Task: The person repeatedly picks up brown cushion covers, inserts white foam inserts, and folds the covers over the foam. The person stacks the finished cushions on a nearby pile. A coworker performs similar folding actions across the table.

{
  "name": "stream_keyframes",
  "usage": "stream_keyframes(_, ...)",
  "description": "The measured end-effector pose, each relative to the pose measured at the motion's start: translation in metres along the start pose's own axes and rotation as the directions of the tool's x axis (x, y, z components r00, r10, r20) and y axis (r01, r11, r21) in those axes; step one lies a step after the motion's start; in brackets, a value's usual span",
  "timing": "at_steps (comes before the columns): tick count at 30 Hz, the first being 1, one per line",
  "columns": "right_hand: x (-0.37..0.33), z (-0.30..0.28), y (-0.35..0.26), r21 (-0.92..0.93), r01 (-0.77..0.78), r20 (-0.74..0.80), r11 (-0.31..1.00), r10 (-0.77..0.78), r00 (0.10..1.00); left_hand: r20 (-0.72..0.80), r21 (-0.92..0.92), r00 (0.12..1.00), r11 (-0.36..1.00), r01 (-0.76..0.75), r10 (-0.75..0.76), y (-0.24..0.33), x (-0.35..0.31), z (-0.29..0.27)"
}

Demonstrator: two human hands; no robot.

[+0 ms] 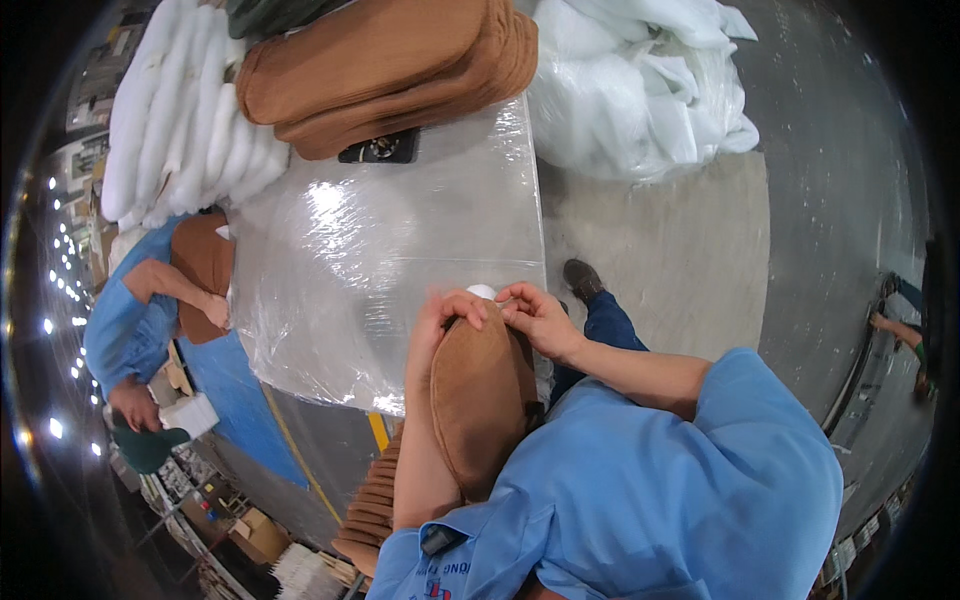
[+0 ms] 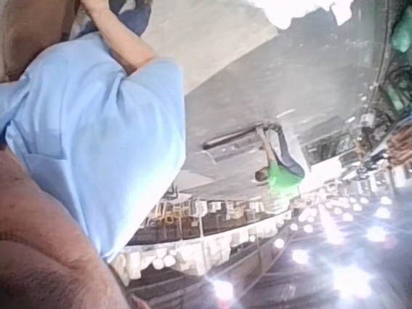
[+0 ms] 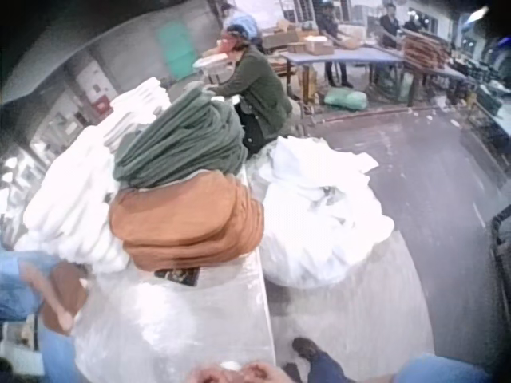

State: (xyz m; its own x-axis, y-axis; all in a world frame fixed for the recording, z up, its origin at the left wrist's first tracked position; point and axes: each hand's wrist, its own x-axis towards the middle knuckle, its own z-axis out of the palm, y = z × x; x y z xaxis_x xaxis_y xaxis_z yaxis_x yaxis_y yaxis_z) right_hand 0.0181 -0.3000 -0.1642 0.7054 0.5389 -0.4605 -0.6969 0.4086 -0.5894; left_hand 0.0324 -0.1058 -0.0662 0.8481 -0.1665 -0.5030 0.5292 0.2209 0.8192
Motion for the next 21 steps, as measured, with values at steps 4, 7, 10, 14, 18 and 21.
stream_keyframes(4, -0.009, 0.005, 0.002, 0.138, -0.055, 0.029, 0.989, 0.051, 0.998, -0.043, -0.063, 0.999, 0.998, -0.015, 0.013, 0.009, -0.015, 0.005)
stream_keyframes(7, -0.016, 0.016, -0.008, 0.089, -0.203, 0.031, 0.975, 0.201, 0.979, -0.03, -0.019, 0.998, 0.999, -0.05, 0.05, 0.02, -0.02, 0.007)
stream_keyframes(10, -0.015, 0.02, -0.009, 0.073, -0.225, -0.02, 0.972, 0.227, 0.974, -0.044, -0.071, 0.999, 0.997, -0.029, 0.026, 0.026, -0.018, 0.018)
stream_keyframes(14, -0.014, 0.018, 0.001, 0.121, -0.105, 0.007, 0.987, 0.105, 0.994, -0.042, -0.063, 0.998, 0.997, 0.039, -0.042, 0.029, -0.011, 0.018)
stream_keyframes(18, -0.018, 0.019, 0.006, 0.157, 0.025, -0.125, 0.987, -0.005, 0.992, 0.019, 0.32, 0.985, 0.934, 0.157, -0.172, 0.037, 0.023, 0.014)
stream_keyframes(21, -0.021, 0.011, 0.007, 0.077, 0.087, -0.223, 0.993, -0.068, 0.973, 0.056, 0.673, 0.935, 0.704, 0.224, -0.351, 0.038, 0.066, 0.023)
